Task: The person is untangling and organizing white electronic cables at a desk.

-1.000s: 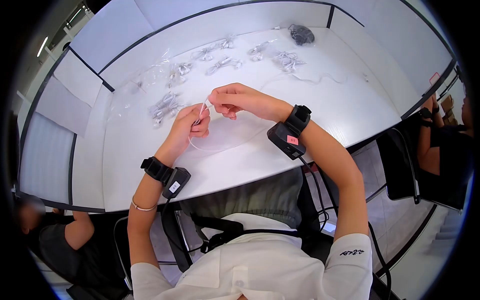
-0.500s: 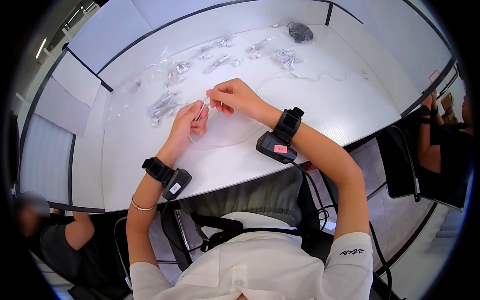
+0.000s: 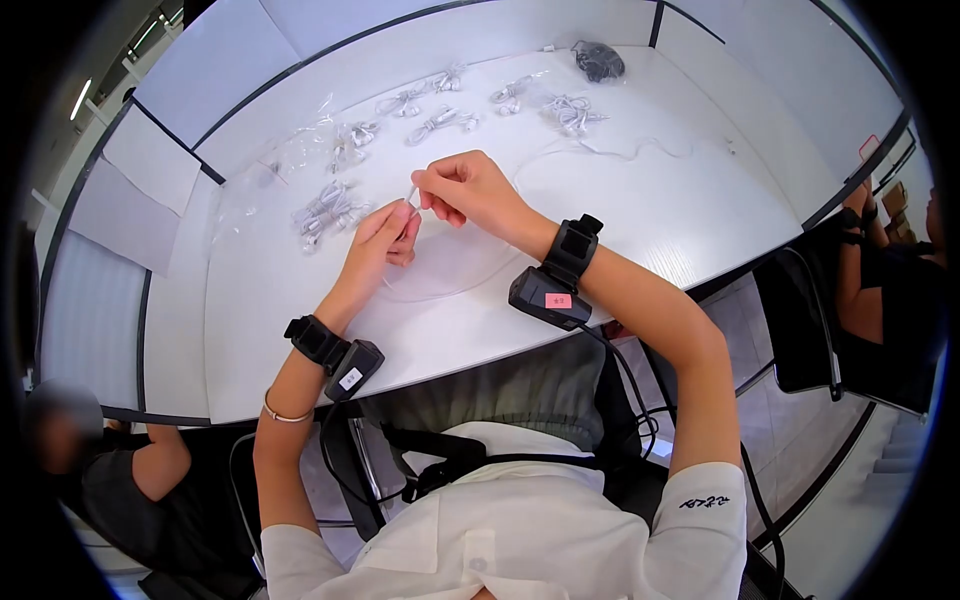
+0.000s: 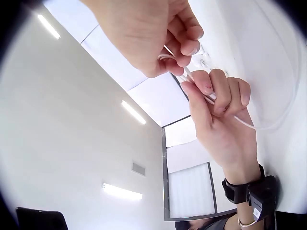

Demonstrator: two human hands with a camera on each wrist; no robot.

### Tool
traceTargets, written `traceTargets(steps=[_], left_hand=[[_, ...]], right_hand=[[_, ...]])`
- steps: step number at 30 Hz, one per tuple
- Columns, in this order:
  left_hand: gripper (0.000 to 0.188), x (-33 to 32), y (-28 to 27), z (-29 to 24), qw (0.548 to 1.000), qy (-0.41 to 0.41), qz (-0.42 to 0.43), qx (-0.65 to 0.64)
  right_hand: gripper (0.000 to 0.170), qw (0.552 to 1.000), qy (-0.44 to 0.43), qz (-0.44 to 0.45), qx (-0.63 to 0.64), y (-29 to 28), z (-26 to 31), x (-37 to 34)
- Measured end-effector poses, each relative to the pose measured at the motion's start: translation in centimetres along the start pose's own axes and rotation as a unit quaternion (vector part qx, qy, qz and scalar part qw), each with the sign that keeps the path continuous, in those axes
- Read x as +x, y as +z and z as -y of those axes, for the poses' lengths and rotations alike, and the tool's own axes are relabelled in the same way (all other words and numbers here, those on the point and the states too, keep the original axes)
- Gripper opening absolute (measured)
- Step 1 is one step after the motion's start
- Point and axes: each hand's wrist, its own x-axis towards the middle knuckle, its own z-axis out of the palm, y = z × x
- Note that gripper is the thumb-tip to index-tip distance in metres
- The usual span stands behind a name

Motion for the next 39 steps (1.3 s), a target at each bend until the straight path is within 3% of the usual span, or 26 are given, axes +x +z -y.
traceTargets(steps=[4, 16, 22, 25, 28, 32, 39], left_hand=[[0.034, 0.0, 0.4, -0.6, 0.999, -0.007, -0.022, 0.023], [0.035, 0.0, -0.3, -0.7, 0.998, -0.038, 0.041, 0.026], [0.033, 0.1, -0.4, -0.4, 1.0, 0.018, -0.009, 0.014], [0.031, 0.4, -0.6, -0.2, 0.991, 0.08, -0.103, -0.004], [0.03, 0.6, -0.9, -0.4, 0.983, 0.105, -0.143, -0.057], [0.027, 0.4, -0.7, -0.6, 0.977, 0.117, -0.148, -0.103], [0.024, 0.4, -0.5, -0.6, 0.975, 0.094, -0.14, -0.142]], right_hand=[[0.035, 1.0, -0.009, 0.007, 0.007, 0.1, 0.1, -0.1], [0.032, 1.0, -0.016, 0.019, -0.005, 0.2, 0.2, -0.2], [0.03, 1.0, -0.005, 0.012, 0.014, 0.3, 0.4, -0.2], [0.029, 0.999, 0.01, 0.027, -0.028, 0.3, -0.5, -0.1], [0.028, 0.987, 0.011, 0.111, -0.116, 0.7, -0.6, -0.4], [0.027, 0.964, -0.035, 0.176, -0.194, 1.6, -0.6, -0.9], [0.022, 0.955, -0.029, 0.191, -0.225, 2.1, -0.3, -1.1]])
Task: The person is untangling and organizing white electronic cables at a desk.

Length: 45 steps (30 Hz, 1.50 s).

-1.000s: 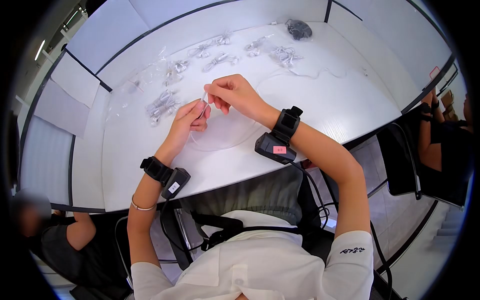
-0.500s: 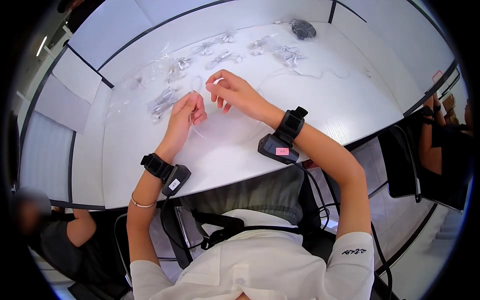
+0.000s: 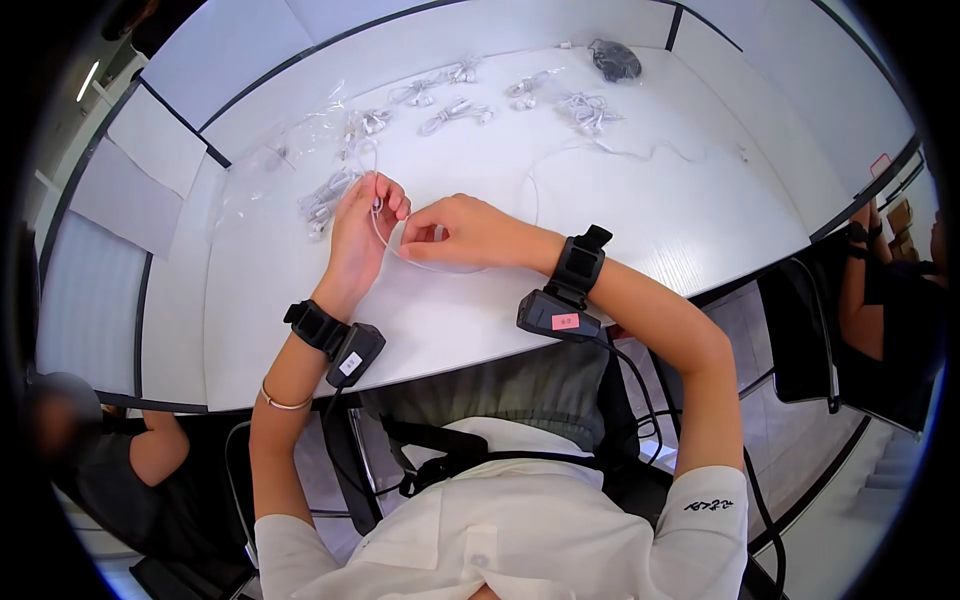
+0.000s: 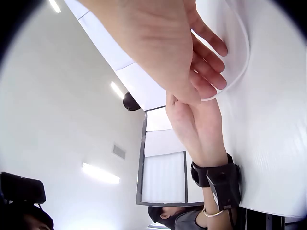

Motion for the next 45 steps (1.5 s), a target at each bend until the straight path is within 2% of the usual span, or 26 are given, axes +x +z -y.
traceTargets(steps=[3, 6, 9, 12, 15, 18, 20, 23, 26, 29, 33, 45], left_hand=[[0.024, 0.1, 0.0, 0.1, 1.0, -0.008, -0.011, -0.004], [0.023, 0.1, 0.0, 0.1, 1.0, -0.014, -0.014, -0.007], [0.023, 0.0, 0.0, 0.2, 0.999, -0.017, -0.028, 0.028], [0.023, 0.1, -0.5, 0.3, 0.998, -0.019, -0.018, 0.052], [0.024, -0.1, -0.3, 0.2, 0.997, -0.031, -0.015, 0.069], [0.024, 0.0, -0.4, 0.4, 0.997, -0.037, -0.015, 0.06], [0.025, -0.1, -0.9, 0.9, 0.997, -0.034, 0.014, 0.062], [0.027, 0.0, -0.5, 0.3, 0.995, -0.048, 0.037, 0.077], [0.028, -0.4, 0.0, -0.1, 0.992, -0.063, 0.05, 0.099], [0.029, -0.5, 0.3, -0.2, 0.988, -0.079, 0.069, 0.113], [0.029, -0.7, 0.3, -0.1, 0.982, -0.105, 0.067, 0.142], [0.031, -0.7, 0.4, 0.1, 0.979, -0.113, 0.084, 0.145]], right_hand=[[0.024, 1.0, -0.023, -0.005, 0.02, 0.2, -0.2, 0.0], [0.02, 0.999, -0.003, 0.025, 0.032, -0.1, 0.6, -0.2], [0.011, 0.996, 0.0, 0.016, 0.091, 0.0, 0.1, -0.2], [0.007, 0.997, 0.036, -0.019, 0.068, -0.6, 0.4, -0.3], [0.012, 0.993, -0.031, -0.106, 0.035, -0.5, -0.3, -0.1], [0.01, 0.988, -0.039, -0.149, 0.028, -0.6, 0.0, -0.1], [0.011, 0.982, -0.062, -0.177, 0.028, -0.7, -0.2, 0.2], [0.008, 0.988, -0.031, -0.154, 0.0, -1.5, 1.0, -0.3], [0.008, 0.98, -0.069, -0.188, 0.014, -1.4, 0.1, -0.2], [0.012, 0.974, -0.049, -0.22, 0.006, -1.5, 0.5, -0.2], [0.01, 0.974, -0.045, -0.222, -0.012, -1.7, 0.7, -0.2], [0.01, 0.978, -0.056, -0.198, 0.016, -1.4, 0.0, 0.0]])
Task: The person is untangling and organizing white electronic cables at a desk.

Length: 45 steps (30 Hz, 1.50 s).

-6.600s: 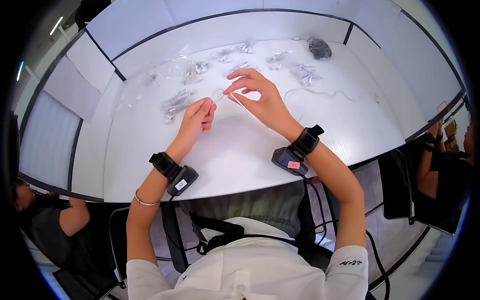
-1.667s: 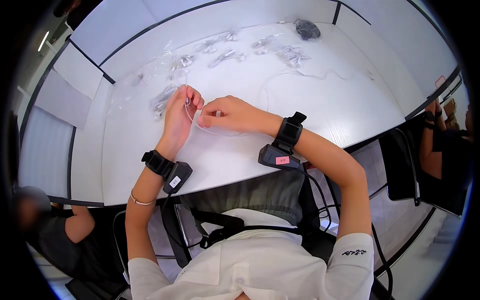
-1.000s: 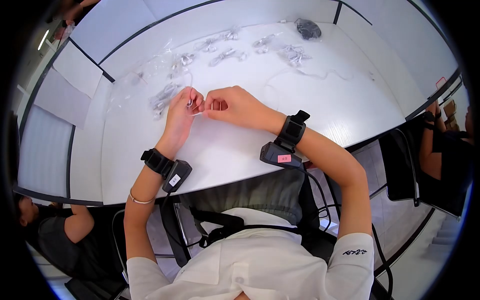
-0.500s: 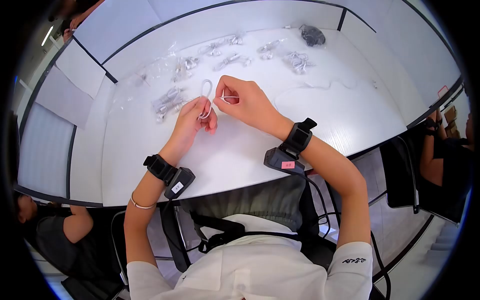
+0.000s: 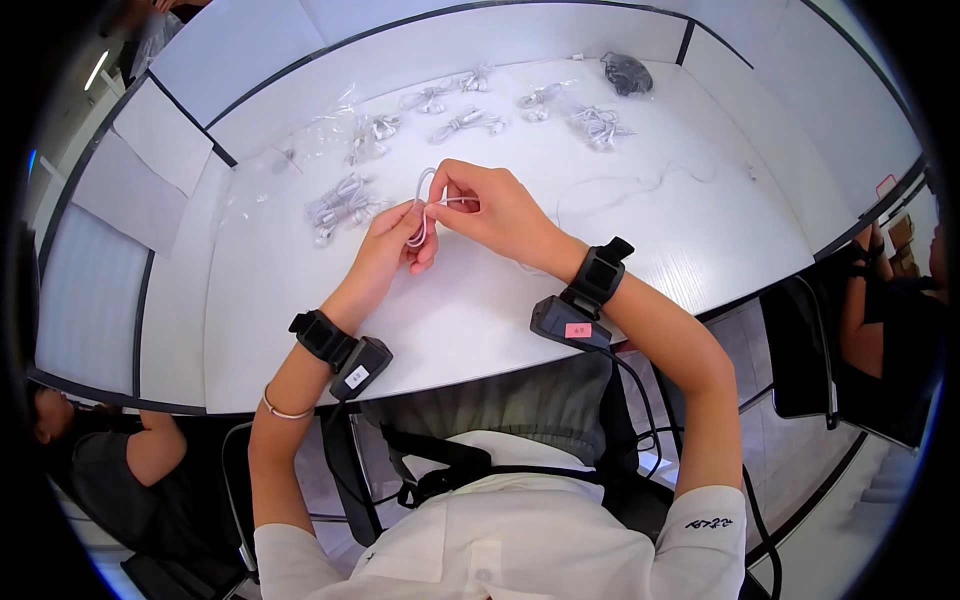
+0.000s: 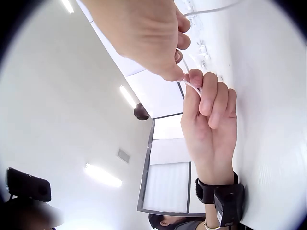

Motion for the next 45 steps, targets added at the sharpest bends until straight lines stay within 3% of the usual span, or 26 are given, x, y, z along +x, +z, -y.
traceTargets(steps=[6, 23, 29, 32, 34, 36, 45], left_hand=[[0.03, 0.3, -0.6, 0.3, 0.997, -0.003, 0.062, -0.05], [0.029, 0.2, -0.3, 0.0, 0.997, -0.021, 0.054, -0.06], [0.031, 0.3, -0.6, 0.1, 0.995, -0.021, 0.082, -0.062], [0.032, 0.2, -0.5, 0.0, 0.995, -0.018, 0.079, -0.055], [0.033, 0.2, -0.5, 0.0, 0.995, -0.012, 0.085, -0.048], [0.035, 0.2, -0.5, 0.0, 0.997, -0.014, 0.078, -0.01], [0.036, -0.3, -0.1, -0.5, 0.996, -0.017, 0.073, 0.041]], right_hand=[[0.01, 0.999, -0.025, -0.029, -0.015, 0.0, -0.7, 0.1], [0.015, 0.999, 0.008, -0.033, -0.012, 0.0, -1.5, 0.2], [0.025, 0.999, 0.031, -0.01, -0.005, -0.3, -2.2, -0.1], [0.03, 0.995, 0.099, 0.012, -0.003, -0.7, -1.2, -0.2], [0.031, 0.993, 0.061, 0.025, 0.093, -0.4, -1.8, 0.0], [0.026, 0.98, 0.109, 0.102, 0.134, -1.2, -0.9, 0.2], [0.013, 0.966, 0.12, 0.077, 0.216, -1.5, -1.2, 0.4]])
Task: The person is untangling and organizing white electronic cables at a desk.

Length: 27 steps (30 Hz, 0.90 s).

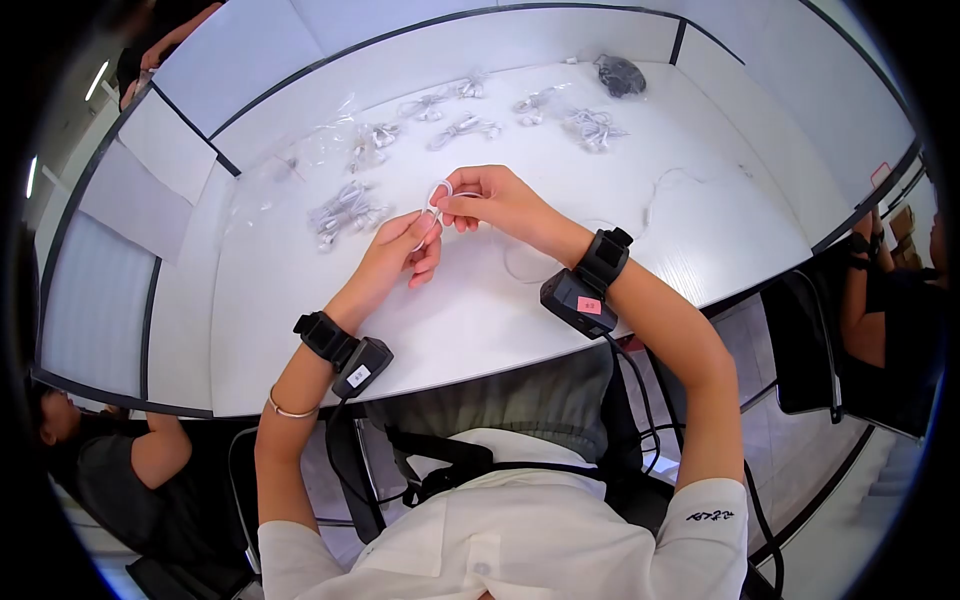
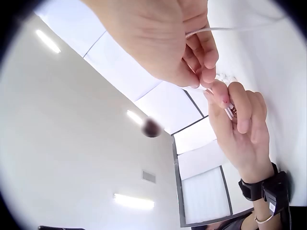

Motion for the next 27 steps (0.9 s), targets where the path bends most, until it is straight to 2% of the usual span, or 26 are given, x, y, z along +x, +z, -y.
traceTargets(steps=[4, 8, 11, 14, 20, 23, 27], left_hand=[[0.034, -0.2, 0.9, -0.6, 0.999, -0.012, -0.017, -0.039], [0.029, 0.2, 0.6, 0.3, 0.995, 0.002, 0.007, -0.103], [0.028, 0.7, -0.6, 0.5, 0.996, -0.034, 0.016, -0.083], [0.028, 0.6, -0.3, 0.3, 0.999, -0.005, -0.028, -0.03], [0.028, 0.3, -0.2, -0.1, 1.0, -0.01, -0.009, -0.006], [0.028, 0.3, -0.4, 0.0, 1.0, 0.013, 0.012, 0.019], [0.028, 0.7, -0.5, 0.9, 0.999, 0.023, -0.029, -0.005]], right_hand=[[0.011, 0.999, -0.042, -0.002, -0.015, 0.1, -0.6, 0.2], [0.011, 0.997, -0.041, -0.031, -0.061, 0.4, -0.2, 0.0], [0.011, 0.996, -0.052, -0.041, -0.055, 0.8, 0.0, -0.1], [0.01, 0.996, -0.046, -0.031, -0.076, 0.4, -0.1, 0.1], [0.007, 0.996, -0.069, -0.011, -0.058, -0.3, -0.4, 0.2], [0.011, 0.996, -0.067, -0.004, -0.064, -0.4, -0.2, 0.0], [0.017, 0.996, -0.023, -0.007, -0.081, -0.5, 0.2, -0.4]])
